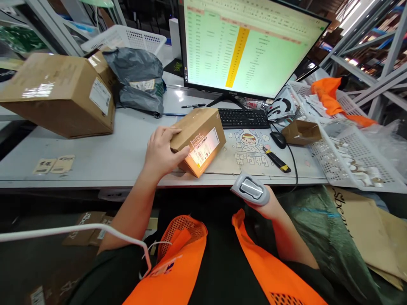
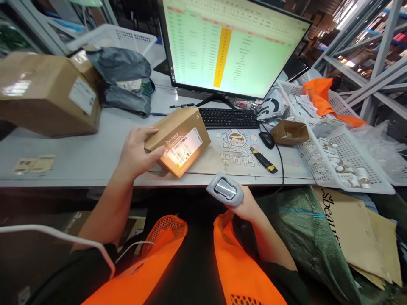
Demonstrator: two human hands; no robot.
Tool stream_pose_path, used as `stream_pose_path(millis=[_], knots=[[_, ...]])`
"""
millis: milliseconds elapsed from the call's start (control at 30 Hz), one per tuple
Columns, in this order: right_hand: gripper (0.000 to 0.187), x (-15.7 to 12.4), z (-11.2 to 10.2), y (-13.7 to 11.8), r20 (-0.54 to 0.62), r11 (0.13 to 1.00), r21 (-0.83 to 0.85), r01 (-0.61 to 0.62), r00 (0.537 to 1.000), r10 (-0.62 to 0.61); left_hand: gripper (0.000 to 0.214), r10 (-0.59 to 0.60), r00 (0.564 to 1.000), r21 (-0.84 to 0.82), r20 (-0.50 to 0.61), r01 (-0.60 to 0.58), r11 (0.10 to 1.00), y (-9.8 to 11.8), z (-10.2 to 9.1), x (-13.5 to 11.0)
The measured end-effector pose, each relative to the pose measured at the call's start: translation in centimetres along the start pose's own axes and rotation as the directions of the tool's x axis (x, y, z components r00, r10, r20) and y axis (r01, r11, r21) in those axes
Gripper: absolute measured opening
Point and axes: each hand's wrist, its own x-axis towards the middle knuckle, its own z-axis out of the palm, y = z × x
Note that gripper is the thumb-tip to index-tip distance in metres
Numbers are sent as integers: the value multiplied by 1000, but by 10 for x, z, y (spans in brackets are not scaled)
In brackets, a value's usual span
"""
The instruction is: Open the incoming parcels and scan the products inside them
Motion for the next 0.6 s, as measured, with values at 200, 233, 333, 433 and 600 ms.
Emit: stream_pose_path(millis=[200,233,333,433,600], knots=[[56,-16,-39,13,-217,983,72,-170,959,182,55,-48,999,-107,-12,46,993,-16,-9,1],[56,-19,-54,16,-257,969,70,-236,935,246,56,-57,998,-121,-13,55,991,-18,-10,1],[52,-11,-107,32,-406,913,10,-407,833,376,58,-63,998,-144,-12,61,988,-21,-11,0],[51,18,-162,54,-516,860,23,-509,731,446,58,-49,997,-150,-56,40,988,-26,-10,-2],[32,61,-220,90,-576,774,-29,-633,643,504,54,-57,989,-164,-136,34,986,-59,-11,-17]])
